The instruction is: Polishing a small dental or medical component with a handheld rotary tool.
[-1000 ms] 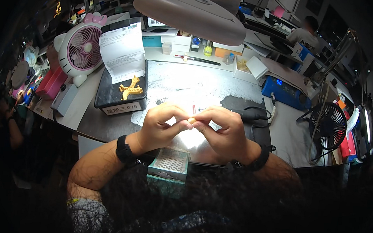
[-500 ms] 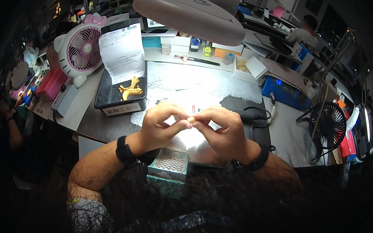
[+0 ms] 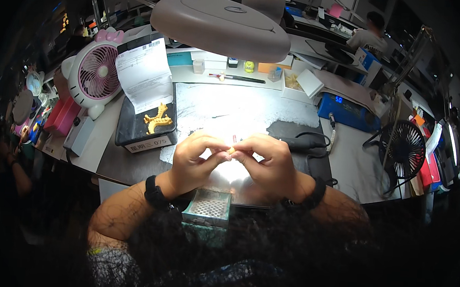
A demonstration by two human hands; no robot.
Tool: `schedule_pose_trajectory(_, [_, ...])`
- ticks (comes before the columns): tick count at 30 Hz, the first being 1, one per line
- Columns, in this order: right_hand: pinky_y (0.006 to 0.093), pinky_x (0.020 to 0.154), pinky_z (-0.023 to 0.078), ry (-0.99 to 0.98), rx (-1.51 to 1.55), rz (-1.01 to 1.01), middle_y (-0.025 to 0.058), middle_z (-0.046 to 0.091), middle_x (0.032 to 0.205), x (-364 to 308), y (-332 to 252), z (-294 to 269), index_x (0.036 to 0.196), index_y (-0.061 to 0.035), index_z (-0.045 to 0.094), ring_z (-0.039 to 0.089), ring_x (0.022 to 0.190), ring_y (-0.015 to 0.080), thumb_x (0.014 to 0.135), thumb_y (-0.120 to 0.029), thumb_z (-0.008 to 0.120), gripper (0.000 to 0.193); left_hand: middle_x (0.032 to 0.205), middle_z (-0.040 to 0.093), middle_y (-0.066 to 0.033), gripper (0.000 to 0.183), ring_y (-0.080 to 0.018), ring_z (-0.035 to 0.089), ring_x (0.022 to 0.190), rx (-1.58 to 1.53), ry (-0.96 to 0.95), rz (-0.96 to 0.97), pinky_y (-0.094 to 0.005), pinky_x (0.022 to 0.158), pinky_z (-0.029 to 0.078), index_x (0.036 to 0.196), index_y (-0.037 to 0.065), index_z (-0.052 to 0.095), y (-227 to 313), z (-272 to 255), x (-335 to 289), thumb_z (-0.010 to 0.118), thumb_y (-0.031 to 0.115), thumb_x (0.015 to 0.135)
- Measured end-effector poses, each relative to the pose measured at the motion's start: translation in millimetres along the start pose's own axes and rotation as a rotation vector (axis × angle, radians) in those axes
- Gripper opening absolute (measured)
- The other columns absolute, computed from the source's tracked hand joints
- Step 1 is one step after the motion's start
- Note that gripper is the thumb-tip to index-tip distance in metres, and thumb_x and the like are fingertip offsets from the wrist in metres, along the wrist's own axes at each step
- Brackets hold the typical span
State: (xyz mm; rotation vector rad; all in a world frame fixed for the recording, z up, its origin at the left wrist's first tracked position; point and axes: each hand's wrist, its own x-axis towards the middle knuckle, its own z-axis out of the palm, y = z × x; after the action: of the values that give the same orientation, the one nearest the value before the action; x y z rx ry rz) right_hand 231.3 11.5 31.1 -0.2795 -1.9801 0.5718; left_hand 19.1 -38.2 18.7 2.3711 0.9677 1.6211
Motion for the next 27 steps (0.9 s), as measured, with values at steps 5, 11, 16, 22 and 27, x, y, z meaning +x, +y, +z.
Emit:
schedule_pose_trajectory(5, [0.0348,0.063,0.052,0.0,-0.002,0.003,0.0135,0.068,0.08,-3.5,2.1,-3.1,0.095,-0.0002,0.073,0.066,0.069,0.0263,0.086,-0.002,0.079,0.01,0.093,0.074,-0.0114,0.018,-0.0195,0.071,0.082,-0.022,0.013,0.015,-0.0299,0.072,0.056,0.099,0.001,0.071,3.9,3.5,3.9,0.082,-0.004,0.086])
schedule_pose_trajectory(11, [0.0346,0.063,0.052,-0.013,0.003,-0.012,0.0141,0.068,0.082,-4.6,-2.4,-2.5,0.096,0.0009,0.072,0.066,0.07,0.0261,0.085,0.001,0.08,0.013,0.094,0.072,-0.0106,0.019,-0.02,0.07,0.083,-0.031,0.033,0.031,-0.0304,0.072,0.056,0.099,0.002,0.071,-0.7,2.5,-0.9,0.082,-0.004,0.085])
schedule_pose_trajectory(16, [0.034,0.063,0.053,0.0,-0.007,-0.035,0.0142,0.068,0.083,-4.5,-4.4,-2.9,0.097,0.0009,0.071,0.067,0.07,0.0252,0.084,0.003,0.079,0.015,0.089,0.073,-0.008,0.016,-0.0188,0.068,0.078,-0.036,0.078,0.009,-0.0314,0.068,0.054,0.095,0.004,0.071,1.2,5.0,0.1,0.084,0.003,0.086])
schedule_pose_trajectory(22, [0.0319,0.065,0.055,-0.011,-0.022,-0.076,0.0131,0.069,0.084,0.0,-7.8,-3.4,0.096,0.0008,0.071,0.07,0.073,0.0231,0.083,0.004,0.08,0.015,0.089,0.073,-0.0086,0.016,-0.0189,0.068,0.076,-0.026,0.063,0.01,-0.0313,0.066,0.053,0.098,0.003,0.073,-0.8,2.1,-1.6,0.083,0.002,0.086])
schedule_pose_trajectory(27, [0.0293,0.067,0.057,-0.042,0.026,0.017,0.0124,0.072,0.086,-3.0,-8.0,-3.4,0.097,0.0011,0.071,0.073,0.076,0.0204,0.084,0.002,0.08,0.015,0.089,0.074,-0.0089,0.018,-0.0199,0.069,0.078,-0.04,0.052,0.019,-0.0311,0.066,0.054,0.102,0.003,0.075,1.2,4.1,-0.8,0.083,0.001,0.086])
